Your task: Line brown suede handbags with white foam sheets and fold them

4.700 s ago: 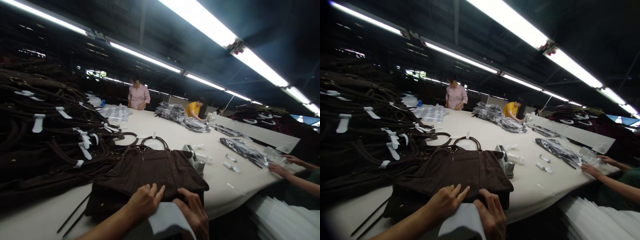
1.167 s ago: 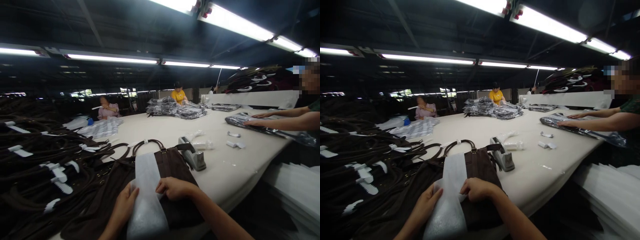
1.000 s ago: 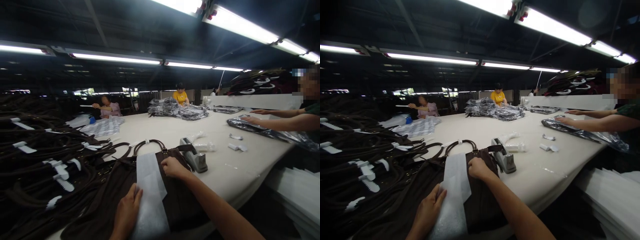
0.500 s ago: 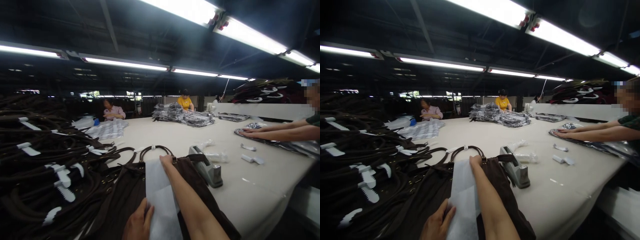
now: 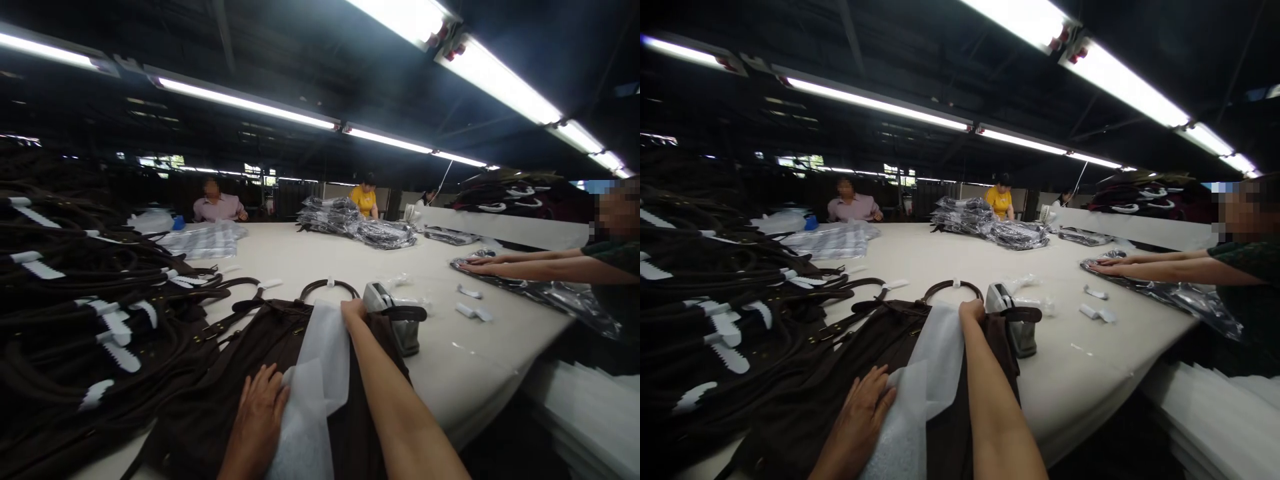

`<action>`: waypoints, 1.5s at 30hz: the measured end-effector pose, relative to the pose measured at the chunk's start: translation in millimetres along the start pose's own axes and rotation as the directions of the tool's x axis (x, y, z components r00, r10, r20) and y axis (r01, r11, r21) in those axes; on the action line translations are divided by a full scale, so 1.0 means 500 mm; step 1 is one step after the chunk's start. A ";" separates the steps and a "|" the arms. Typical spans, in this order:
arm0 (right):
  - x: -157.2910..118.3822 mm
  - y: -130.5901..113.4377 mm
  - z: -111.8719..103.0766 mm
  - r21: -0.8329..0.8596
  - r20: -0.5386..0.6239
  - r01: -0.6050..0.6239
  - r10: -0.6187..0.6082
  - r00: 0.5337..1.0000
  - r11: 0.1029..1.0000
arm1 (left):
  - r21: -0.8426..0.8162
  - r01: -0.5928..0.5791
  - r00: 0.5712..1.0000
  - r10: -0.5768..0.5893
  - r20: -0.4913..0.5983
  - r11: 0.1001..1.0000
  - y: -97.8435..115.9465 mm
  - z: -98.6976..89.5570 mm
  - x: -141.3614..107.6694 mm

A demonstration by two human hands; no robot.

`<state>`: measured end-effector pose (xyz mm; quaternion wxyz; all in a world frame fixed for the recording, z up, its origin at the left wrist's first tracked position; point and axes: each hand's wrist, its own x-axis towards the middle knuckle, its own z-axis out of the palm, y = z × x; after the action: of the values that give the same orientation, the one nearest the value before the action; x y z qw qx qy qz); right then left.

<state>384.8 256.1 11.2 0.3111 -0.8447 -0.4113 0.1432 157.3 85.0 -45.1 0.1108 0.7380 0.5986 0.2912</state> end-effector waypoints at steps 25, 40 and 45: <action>-0.378 0.193 -0.116 0.346 0.206 0.287 -0.370 0.906 0.893 | -0.744 0.457 0.881 -0.136 0.453 0.487 0.152 -0.145 0.025; -0.431 0.203 -0.136 0.714 0.330 0.148 -0.515 0.791 0.684 | -0.235 0.092 0.990 -0.065 0.121 0.968 0.087 -0.001 0.092; -0.436 0.202 -0.142 0.618 0.355 0.187 -0.484 0.800 0.764 | -0.242 0.067 0.994 -0.043 0.104 0.968 0.089 0.000 0.087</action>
<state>345.9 9.2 -2.6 0.4467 -0.5602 -0.5667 0.4068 198.8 114.8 -9.5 0.2384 0.7150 0.5722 0.3233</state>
